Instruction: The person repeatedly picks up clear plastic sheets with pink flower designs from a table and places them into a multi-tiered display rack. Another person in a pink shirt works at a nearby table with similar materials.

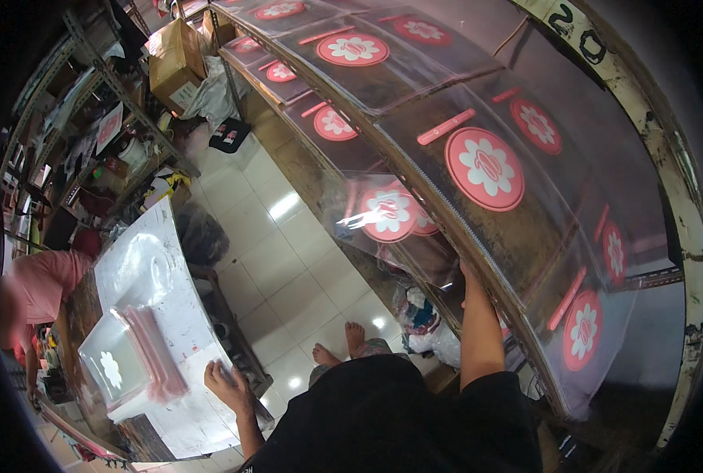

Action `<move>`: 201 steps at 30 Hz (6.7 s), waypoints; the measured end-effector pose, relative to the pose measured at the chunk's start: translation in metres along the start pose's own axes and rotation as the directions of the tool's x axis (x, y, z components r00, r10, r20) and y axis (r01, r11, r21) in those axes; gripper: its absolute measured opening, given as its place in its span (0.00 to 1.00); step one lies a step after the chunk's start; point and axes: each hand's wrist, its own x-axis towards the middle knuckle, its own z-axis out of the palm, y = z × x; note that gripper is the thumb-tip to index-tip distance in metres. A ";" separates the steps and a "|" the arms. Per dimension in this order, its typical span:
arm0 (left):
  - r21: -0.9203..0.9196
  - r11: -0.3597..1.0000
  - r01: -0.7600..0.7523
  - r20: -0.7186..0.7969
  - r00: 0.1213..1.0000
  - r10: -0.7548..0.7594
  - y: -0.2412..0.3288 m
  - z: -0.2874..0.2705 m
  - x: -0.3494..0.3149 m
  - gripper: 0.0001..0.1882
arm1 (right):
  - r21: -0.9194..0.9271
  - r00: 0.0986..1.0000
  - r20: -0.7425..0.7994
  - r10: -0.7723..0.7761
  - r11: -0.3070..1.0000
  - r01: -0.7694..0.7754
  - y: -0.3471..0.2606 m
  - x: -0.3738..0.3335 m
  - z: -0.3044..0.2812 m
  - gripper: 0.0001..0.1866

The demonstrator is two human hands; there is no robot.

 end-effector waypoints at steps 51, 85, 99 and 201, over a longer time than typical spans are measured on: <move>0.047 0.999 0.012 -0.012 1.000 -0.012 0.012 0.000 0.002 0.21 | -0.903 0.888 -0.309 -0.342 0.398 -0.161 0.075 -0.007 -0.050 0.17; -0.342 0.939 -0.030 -0.078 0.997 0.003 -0.021 0.002 -0.008 0.19 | -0.428 0.817 0.568 -0.103 0.811 0.399 0.015 -0.233 0.141 0.11; -0.732 0.643 0.226 0.064 0.962 -0.266 -0.095 -0.149 -0.044 0.11 | -0.788 0.454 0.590 0.668 0.599 0.142 0.177 -0.346 0.144 0.20; -0.254 0.944 -0.210 0.946 0.148 0.287 0.079 0.138 -0.213 0.19 | -0.098 0.815 -0.542 0.206 0.948 -0.304 0.054 -0.025 -0.527 0.23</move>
